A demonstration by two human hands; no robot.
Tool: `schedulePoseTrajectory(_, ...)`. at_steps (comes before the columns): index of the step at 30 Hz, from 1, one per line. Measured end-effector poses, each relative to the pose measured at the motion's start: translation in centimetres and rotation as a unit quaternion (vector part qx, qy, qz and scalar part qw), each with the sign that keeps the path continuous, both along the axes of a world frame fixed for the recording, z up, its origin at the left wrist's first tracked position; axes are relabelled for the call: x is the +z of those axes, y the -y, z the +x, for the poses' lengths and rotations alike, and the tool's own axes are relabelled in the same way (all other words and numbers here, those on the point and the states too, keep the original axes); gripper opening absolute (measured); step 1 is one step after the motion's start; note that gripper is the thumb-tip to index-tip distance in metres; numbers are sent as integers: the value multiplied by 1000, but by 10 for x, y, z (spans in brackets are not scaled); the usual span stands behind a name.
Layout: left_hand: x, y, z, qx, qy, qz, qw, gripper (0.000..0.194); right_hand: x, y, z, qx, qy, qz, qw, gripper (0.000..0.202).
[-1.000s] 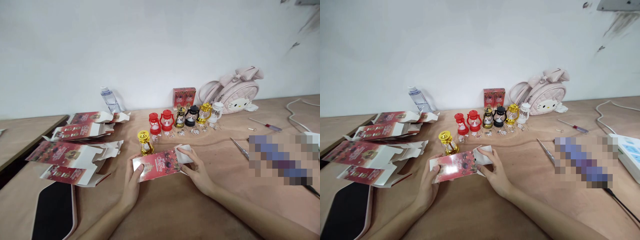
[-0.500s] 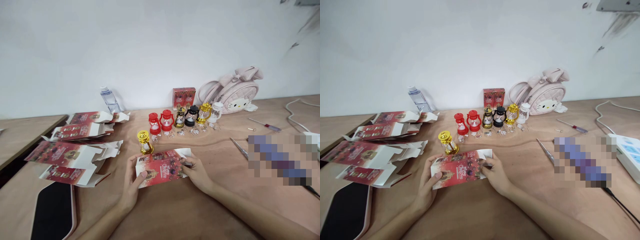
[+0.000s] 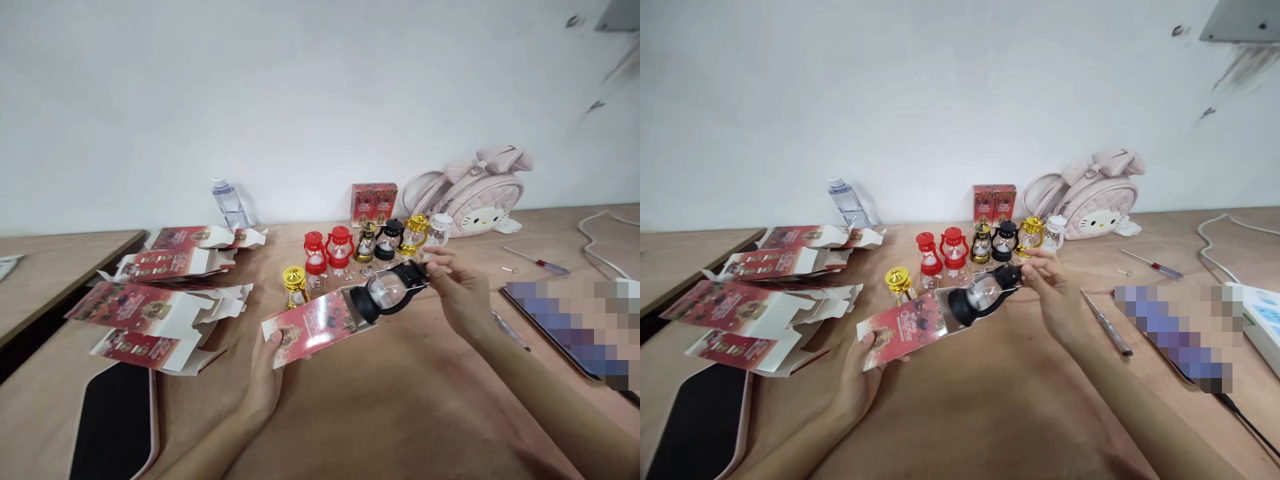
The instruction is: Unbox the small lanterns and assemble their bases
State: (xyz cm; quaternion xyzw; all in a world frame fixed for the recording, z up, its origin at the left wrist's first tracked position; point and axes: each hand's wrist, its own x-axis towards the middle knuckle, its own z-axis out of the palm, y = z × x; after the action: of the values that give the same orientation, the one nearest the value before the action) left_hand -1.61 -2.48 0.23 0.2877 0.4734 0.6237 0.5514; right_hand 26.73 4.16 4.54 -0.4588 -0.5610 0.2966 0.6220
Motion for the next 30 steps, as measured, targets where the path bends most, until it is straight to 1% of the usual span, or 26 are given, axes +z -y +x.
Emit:
schedulePoseTrajectory(2,2,-1,-1,4,15,-10,1000,50,14,-2,11,-21,-13,13,1000,19)
schedulePoseTrajectory(4,4,-3,-2,-3,33,-18,999,46,26,-2,19,-46,8,16,999,19)
schedulePoseTrajectory(6,5,-4,-4,-17,49,-28,998,43,35,-1,25,-54,61,16,997,19)
schedulePoseTrajectory(8,6,-5,-5,-28,63,-40,997,42,40,1,27,-48,131,25,990,19)
schedulePoseTrajectory(12,5,-7,-7,-45,92,-64,993,44,37,2,24,-49,266,37,962,21)
schedulePoseTrajectory(15,5,-7,-6,-76,102,-59,990,49,30,2,20,-47,329,28,943,23)
schedulePoseTrajectory(19,6,-2,-4,-70,58,-13,996,41,24,1,19,-31,381,30,924,22)
schedulePoseTrajectory(21,7,-1,-5,-72,30,-5,997,37,24,2,19,-33,404,23,914,21)
schedulePoseTrajectory(23,8,1,-5,-86,8,-5,996,37,27,6,16,-58,430,29,901,20)
schedulePoseTrajectory(25,9,1,-6,-102,-11,2,995,37,32,15,9,-103,438,62,891,18)
schedulePoseTrajectory(26,9,1,-6,-113,-18,4,993,36,36,21,5,-115,428,82,893,16)
schedulePoseTrajectory(27,10,2,-7,-125,-25,6,992,35,39,28,-1,-109,408,95,902,15)
schedulePoseTrajectory(28,10,2,-7,-137,-30,7,990,35,43,35,-7,-85,379,93,917,14)
schedulePoseTrajectory(29,10,2,-7,-149,-35,8,988,34,46,43,-14,-37,347,71,935,13)
schedulePoseTrajectory(30,9,2,-7,-160,-38,10,986,33,47,51,-21,23,311,26,950,14)
